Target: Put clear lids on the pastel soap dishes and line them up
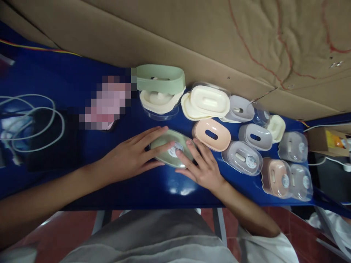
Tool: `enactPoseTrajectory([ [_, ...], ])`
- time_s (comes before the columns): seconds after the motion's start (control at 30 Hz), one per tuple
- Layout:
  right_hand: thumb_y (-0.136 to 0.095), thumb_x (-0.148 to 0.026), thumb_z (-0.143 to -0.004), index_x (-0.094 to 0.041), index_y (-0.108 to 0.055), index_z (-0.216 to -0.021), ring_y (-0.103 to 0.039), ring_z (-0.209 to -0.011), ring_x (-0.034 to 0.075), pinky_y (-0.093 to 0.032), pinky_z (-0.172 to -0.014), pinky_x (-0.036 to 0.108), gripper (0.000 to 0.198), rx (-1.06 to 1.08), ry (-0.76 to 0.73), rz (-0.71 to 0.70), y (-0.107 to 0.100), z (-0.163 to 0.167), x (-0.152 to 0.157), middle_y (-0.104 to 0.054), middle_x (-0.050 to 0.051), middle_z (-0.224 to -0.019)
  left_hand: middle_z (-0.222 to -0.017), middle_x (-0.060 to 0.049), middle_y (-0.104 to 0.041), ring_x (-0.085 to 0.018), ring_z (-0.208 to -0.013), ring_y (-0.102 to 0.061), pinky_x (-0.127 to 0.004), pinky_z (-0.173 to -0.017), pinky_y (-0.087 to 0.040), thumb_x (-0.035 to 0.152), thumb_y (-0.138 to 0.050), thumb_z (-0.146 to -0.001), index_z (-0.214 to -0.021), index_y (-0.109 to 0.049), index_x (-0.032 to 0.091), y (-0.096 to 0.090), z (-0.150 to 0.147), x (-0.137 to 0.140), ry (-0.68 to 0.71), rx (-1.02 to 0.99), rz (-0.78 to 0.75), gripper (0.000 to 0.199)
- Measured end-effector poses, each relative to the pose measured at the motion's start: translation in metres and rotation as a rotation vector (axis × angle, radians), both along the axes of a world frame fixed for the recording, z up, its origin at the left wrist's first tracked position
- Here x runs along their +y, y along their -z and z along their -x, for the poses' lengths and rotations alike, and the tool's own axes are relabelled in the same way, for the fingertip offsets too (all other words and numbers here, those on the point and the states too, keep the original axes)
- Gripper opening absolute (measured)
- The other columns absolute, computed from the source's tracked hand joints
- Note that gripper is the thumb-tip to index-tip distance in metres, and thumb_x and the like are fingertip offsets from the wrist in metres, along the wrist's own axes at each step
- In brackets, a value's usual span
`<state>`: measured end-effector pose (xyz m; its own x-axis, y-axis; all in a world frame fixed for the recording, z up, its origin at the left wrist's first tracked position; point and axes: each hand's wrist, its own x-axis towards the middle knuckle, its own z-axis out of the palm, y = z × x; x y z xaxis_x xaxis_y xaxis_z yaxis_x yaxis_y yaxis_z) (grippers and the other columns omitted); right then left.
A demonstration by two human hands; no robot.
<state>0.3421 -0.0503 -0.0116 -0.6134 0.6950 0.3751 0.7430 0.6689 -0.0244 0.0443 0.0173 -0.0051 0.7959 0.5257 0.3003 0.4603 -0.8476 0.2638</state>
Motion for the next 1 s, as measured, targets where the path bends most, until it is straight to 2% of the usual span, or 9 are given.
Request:
enactPoseTrajectory([
  [0.1,-0.057,-0.057,-0.109,-0.023,-0.048,-0.167,-0.056,-0.153,0.037,-0.054,-0.118,0.056,0.068,0.044,-0.074,0.045,-0.008,-0.002,0.009,-0.065,0.018,-0.156,-0.158,-0.027,-0.053,-0.045,-0.144,-0.059,-0.061,-0.113,-0.057,0.040,-0.080,-0.097,-0.150,-0.060,0.020,-0.006,0.003,-0.001,-0.036,-0.008,0.005,0.060],
  [0.17,-0.049,-0.049,-0.113,-0.022,-0.046,-0.168,-0.062,-0.146,0.033,-0.054,-0.116,0.054,0.061,0.117,-0.113,0.055,-0.020,-0.003,0.018,-0.068,0.017,-0.152,-0.152,-0.027,-0.056,-0.046,-0.143,-0.058,-0.062,-0.113,-0.055,0.042,-0.083,-0.093,-0.141,-0.065,0.018,-0.009,0.004,-0.001,-0.023,-0.018,0.004,0.057],
  [0.27,-0.055,-0.031,-0.112,-0.026,-0.055,-0.160,-0.067,-0.137,0.030,-0.052,-0.114,0.050,0.049,0.178,-0.060,0.031,-0.045,0.005,0.040,-0.073,0.013,-0.146,-0.149,-0.027,-0.057,-0.044,-0.142,-0.058,-0.059,-0.115,-0.054,0.041,-0.083,-0.091,-0.134,-0.066,0.014,-0.010,0.005,-0.001,0.040,-0.022,0.011,0.054],
  [0.37,-0.060,-0.030,-0.110,-0.024,-0.066,-0.146,-0.067,-0.134,0.029,-0.048,-0.114,0.046,0.036,0.113,-0.003,0.028,-0.063,0.027,0.073,-0.075,0.011,-0.141,-0.149,-0.026,-0.056,-0.042,-0.139,-0.059,-0.055,-0.114,-0.055,0.040,-0.081,-0.091,-0.132,-0.064,0.013,-0.009,0.005,-0.001,0.076,-0.023,0.019,0.052],
  [0.53,-0.061,-0.037,-0.110,-0.016,-0.063,-0.145,-0.068,-0.117,0.032,-0.044,-0.102,0.045,0.041,-0.158,0.040,0.070,-0.064,0.064,0.116,-0.075,0.016,-0.127,-0.151,-0.025,-0.054,-0.041,-0.139,-0.060,-0.055,-0.115,-0.054,0.041,-0.082,-0.091,-0.134,-0.063,0.014,-0.007,0.007,0.001,0.070,-0.011,0.055,0.055],
  [0.67,-0.062,-0.034,-0.108,-0.014,-0.065,-0.137,-0.065,-0.111,0.033,-0.039,-0.099,0.044,0.035,-0.235,0.095,0.061,-0.063,0.065,0.126,-0.075,0.016,-0.118,-0.151,-0.024,-0.055,-0.041,-0.140,-0.059,-0.054,-0.116,-0.053,0.038,-0.082,-0.092,-0.134,-0.063,0.013,-0.012,0.009,0.003,0.076,0.011,0.056,0.053],
  [0.77,-0.068,-0.043,-0.106,-0.017,-0.069,-0.124,-0.063,-0.114,0.032,-0.040,-0.099,0.043,0.032,-0.131,0.083,0.096,-0.068,0.051,0.130,-0.071,0.013,-0.117,-0.152,-0.024,-0.055,-0.041,-0.140,-0.060,-0.054,-0.116,-0.052,0.035,-0.082,-0.092,-0.135,-0.063,0.014,-0.016,0.013,0.006,0.057,0.015,0.063,0.052],
  [0.9,-0.068,-0.069,-0.099,-0.023,-0.070,-0.112,-0.061,-0.106,0.028,-0.043,-0.096,0.040,0.047,0.066,0.019,0.185,-0.076,0.028,0.138,-0.065,0.008,-0.111,-0.155,-0.022,-0.054,-0.038,-0.141,-0.059,-0.053,-0.117,-0.051,0.034,-0.079,-0.095,-0.141,-0.059,0.016,-0.019,0.020,0.014,0.021,0.015,0.063,0.053],
  [1.0,-0.061,-0.076,-0.099,-0.023,-0.068,-0.099,-0.060,-0.108,0.028,-0.045,-0.097,0.041,0.053,0.113,-0.022,0.214,-0.079,0.018,0.139,-0.064,0.008,-0.112,-0.156,-0.021,-0.054,-0.038,-0.140,-0.061,-0.054,-0.115,-0.053,0.034,-0.078,-0.097,-0.141,-0.059,0.017,-0.019,0.025,0.022,-0.026,0.005,0.059,0.051],
])
